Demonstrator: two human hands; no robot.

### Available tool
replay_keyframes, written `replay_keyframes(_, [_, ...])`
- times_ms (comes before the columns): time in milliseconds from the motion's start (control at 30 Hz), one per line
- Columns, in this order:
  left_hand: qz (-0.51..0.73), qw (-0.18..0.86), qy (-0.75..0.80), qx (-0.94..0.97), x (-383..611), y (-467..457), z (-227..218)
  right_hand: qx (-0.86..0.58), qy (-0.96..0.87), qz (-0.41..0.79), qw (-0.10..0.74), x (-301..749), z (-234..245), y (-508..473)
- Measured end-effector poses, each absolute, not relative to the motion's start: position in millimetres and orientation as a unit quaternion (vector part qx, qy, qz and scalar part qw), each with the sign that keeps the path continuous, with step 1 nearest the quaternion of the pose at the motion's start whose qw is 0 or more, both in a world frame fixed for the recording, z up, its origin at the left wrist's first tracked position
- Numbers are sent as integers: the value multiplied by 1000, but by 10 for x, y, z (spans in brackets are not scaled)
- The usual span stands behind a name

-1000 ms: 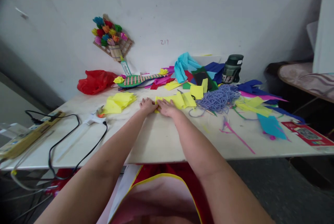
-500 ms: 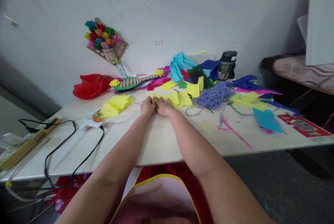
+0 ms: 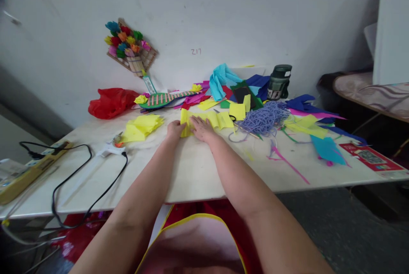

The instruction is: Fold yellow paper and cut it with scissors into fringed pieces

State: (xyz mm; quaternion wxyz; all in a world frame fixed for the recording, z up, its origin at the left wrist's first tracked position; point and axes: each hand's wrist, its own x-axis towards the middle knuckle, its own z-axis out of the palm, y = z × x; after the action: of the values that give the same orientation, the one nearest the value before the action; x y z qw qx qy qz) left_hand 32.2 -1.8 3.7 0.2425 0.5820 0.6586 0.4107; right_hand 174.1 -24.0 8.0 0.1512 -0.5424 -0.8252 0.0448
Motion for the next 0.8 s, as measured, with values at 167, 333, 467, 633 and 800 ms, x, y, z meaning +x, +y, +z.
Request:
replay_keyframes(167, [454, 254, 646, 559, 313, 4, -13, -527, -809, -37, 257, 1764, 231, -296])
replay_keyframes(333, [465, 278, 637, 549, 299, 8, -15, -632, -702, -92, 314, 2018, 422, -324])
replay_keyframes(467, [483, 291, 633, 531, 296, 3, 0, -752, -591, -71, 281, 2349, 456, -290])
replay_keyframes(633, [510, 292, 633, 503, 286, -6, 23, -817, -547, 0, 182, 2578, 420, -246])
replay_keyframes(800, [534, 277, 629, 491, 234, 47, -34, -814, -556, -23, 163, 2571, 409, -228])
